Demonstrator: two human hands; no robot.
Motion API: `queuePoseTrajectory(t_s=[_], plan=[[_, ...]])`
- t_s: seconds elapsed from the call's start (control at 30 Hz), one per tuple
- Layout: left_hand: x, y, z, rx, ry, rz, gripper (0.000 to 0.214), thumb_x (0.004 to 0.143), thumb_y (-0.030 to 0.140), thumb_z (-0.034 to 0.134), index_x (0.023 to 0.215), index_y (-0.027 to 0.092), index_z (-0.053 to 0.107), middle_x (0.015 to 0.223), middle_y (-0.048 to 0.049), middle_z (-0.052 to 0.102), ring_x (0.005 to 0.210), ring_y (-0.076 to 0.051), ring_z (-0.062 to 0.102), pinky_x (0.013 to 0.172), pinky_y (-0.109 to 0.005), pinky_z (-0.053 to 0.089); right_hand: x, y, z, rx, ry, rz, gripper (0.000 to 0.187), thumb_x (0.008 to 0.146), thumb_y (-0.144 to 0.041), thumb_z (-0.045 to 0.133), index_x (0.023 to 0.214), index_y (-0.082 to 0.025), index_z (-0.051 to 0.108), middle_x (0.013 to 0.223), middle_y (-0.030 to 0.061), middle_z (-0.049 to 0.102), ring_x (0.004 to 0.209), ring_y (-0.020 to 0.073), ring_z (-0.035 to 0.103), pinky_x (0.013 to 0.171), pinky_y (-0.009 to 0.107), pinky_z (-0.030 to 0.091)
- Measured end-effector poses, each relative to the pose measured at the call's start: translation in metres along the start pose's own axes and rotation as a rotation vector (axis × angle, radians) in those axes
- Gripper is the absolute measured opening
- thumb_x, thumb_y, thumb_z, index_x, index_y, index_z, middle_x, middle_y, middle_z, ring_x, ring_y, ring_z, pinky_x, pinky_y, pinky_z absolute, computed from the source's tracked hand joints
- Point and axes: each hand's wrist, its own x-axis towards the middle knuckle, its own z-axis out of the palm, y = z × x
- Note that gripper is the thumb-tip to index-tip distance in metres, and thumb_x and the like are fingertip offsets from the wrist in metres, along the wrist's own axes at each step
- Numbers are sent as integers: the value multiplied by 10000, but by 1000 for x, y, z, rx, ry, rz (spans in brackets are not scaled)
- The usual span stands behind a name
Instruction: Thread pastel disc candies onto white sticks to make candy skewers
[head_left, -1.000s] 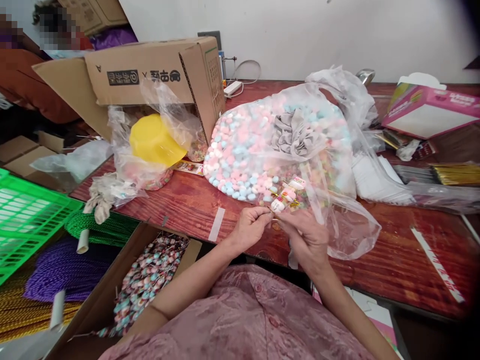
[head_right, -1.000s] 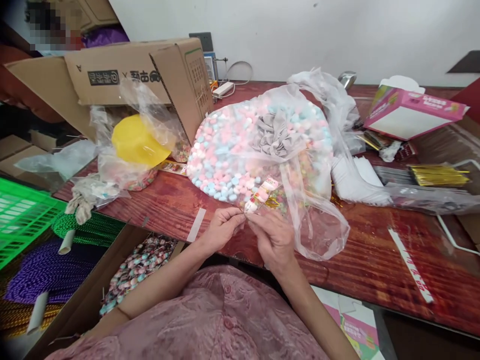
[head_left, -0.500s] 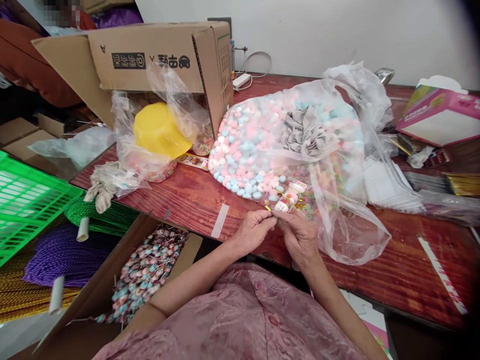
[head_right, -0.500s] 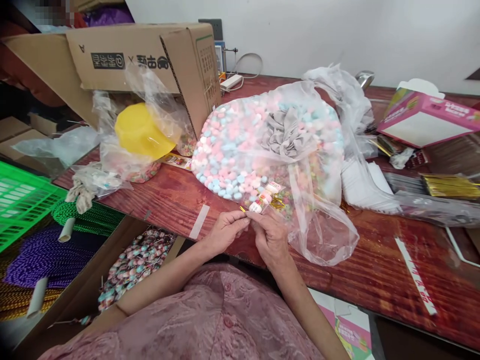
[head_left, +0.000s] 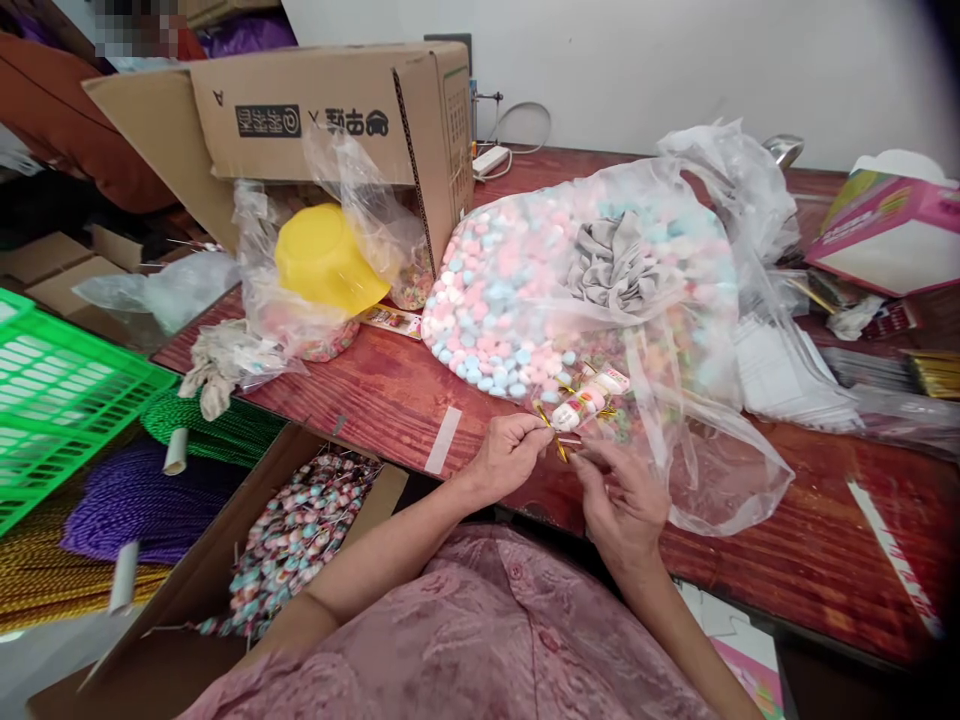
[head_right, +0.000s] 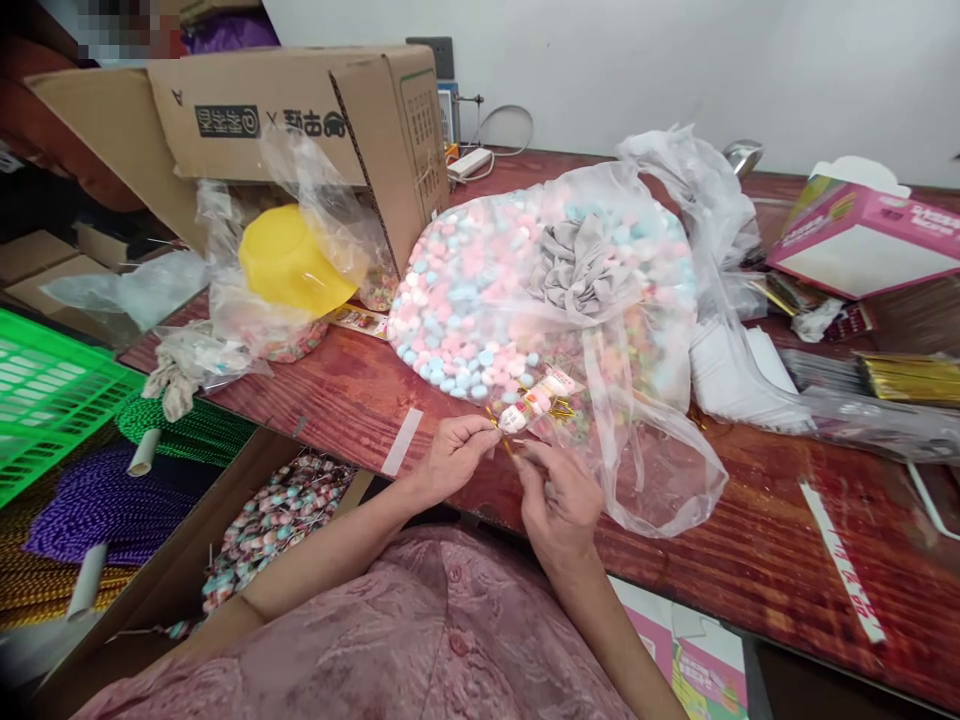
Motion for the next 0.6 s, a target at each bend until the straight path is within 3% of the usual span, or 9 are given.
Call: queuePoseTrajectory(t_s=[0.13,0.23,0.33,0.43,0.6], plan=[[2,12,5,24,-57,118,318,904,264,484,605,157,495,617,31,444,616,-98,410,601,-234,325,0,-1,-2,375,-48,455,151,766,-322,772,870,-212,765,870,45,769,791,204,690,757,349,556],[3,24,7,132,-130,263,326,917,217,471,596,160,466,619,28,445,619,-98,419,617,-236,332,7,4,-1,668,-40,625,150,682,-323,823,757,-212,757,748,16,754,689,172,672,721,323,558],[6,36,3,297,-239,363,332,936,190,444,605,164,453,622,24,449,615,-102,412,626,-244,331,13,10,-5,715,-77,648,186,592,-304,872,659,-207,729,657,7,725,606,163,648,659,314,558],[11,48,-4,429,-391,399,326,940,169,429,615,165,450,635,19,460,612,-107,407,628,-252,330,14,14,-12,733,-128,657,264,521,-267,905,715,-211,735,735,17,751,672,189,680,709,346,577],[20,60,-15,393,-583,261,324,883,159,474,569,167,393,587,40,395,565,-94,360,578,-253,278,2,21,-14,537,-190,520,257,634,-397,848,762,-211,725,796,37,761,719,216,694,737,388,591]])
